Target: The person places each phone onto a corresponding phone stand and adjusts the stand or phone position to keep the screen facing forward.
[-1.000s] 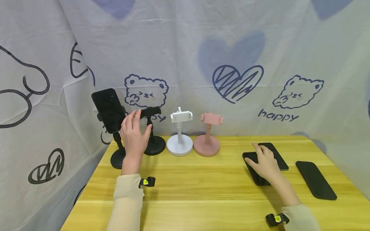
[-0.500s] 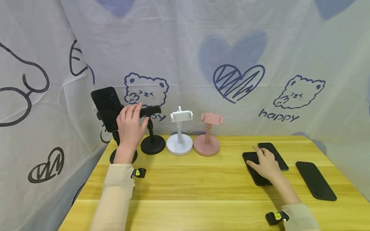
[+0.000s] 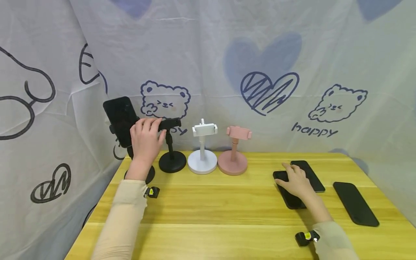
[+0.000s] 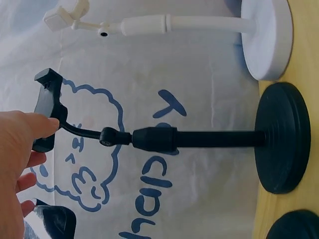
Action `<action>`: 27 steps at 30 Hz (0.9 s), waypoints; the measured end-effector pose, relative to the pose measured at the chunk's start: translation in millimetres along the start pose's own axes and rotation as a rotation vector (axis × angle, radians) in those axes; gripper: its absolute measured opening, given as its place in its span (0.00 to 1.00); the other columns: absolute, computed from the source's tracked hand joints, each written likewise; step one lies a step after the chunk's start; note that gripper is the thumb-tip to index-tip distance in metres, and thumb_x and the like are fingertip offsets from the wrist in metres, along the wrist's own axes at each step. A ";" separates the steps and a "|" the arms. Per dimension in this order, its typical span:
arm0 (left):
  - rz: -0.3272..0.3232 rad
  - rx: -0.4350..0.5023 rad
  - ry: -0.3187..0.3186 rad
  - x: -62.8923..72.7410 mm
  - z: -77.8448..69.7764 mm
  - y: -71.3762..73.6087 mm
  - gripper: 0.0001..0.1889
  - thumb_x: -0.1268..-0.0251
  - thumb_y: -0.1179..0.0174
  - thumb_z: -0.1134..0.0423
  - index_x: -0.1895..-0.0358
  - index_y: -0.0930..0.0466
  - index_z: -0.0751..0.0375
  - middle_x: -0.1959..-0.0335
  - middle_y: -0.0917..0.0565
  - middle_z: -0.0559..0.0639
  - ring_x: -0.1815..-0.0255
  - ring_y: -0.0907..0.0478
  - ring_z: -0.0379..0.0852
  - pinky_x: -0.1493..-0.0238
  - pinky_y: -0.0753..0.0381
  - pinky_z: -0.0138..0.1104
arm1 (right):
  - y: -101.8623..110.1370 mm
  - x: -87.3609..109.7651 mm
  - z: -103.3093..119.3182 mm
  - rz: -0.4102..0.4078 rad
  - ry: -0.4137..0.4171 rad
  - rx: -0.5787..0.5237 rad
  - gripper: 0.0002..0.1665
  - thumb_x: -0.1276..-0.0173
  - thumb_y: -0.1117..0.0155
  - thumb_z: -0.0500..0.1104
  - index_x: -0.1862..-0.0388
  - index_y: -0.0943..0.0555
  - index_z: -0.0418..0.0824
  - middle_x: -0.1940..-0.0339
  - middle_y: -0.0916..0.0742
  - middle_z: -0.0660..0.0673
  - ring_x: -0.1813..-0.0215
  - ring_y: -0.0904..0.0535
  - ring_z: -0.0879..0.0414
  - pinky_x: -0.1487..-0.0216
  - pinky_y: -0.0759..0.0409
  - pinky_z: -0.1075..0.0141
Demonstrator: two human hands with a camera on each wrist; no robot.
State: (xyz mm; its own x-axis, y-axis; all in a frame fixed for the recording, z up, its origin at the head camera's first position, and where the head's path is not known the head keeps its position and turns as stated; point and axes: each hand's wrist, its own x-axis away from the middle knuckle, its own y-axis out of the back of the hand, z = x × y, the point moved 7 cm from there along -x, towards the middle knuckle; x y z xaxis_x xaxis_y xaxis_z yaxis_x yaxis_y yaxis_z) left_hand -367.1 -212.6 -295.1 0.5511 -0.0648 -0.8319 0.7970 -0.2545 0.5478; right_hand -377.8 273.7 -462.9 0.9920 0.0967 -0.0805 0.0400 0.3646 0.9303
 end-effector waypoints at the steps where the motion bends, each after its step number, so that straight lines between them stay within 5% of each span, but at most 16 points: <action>1: -0.008 -0.004 0.000 0.4 0.9 0.8 0.19 0.36 0.36 0.57 0.44 0.20 0.61 0.47 0.19 0.59 0.43 0.31 0.60 0.42 0.34 0.55 | -0.9 -0.5 -0.4 0.006 0.003 -0.004 0.47 0.33 0.38 0.56 0.24 0.44 0.36 0.28 0.41 0.22 0.30 0.49 0.21 0.43 0.41 0.24; 27: -0.035 -0.027 -0.038 2.6 1.9 -2.7 0.19 0.40 0.32 0.62 0.46 0.21 0.60 0.52 0.18 0.59 0.47 0.30 0.59 0.42 0.33 0.54 | -8.7 -6.6 -5.6 0.148 -0.127 0.039 0.52 0.36 0.37 0.60 0.26 0.43 0.29 0.32 0.41 0.17 0.33 0.47 0.19 0.43 0.36 0.28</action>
State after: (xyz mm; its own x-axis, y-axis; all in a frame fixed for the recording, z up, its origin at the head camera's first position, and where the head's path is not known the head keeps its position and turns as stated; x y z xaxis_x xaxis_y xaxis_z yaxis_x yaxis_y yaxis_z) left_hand -368.2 -213.9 -298.9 0.5137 -0.0931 -0.8529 0.8220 -0.2313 0.5204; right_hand -385.4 275.1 -472.5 0.9945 0.0283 0.1013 -0.1050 0.3191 0.9419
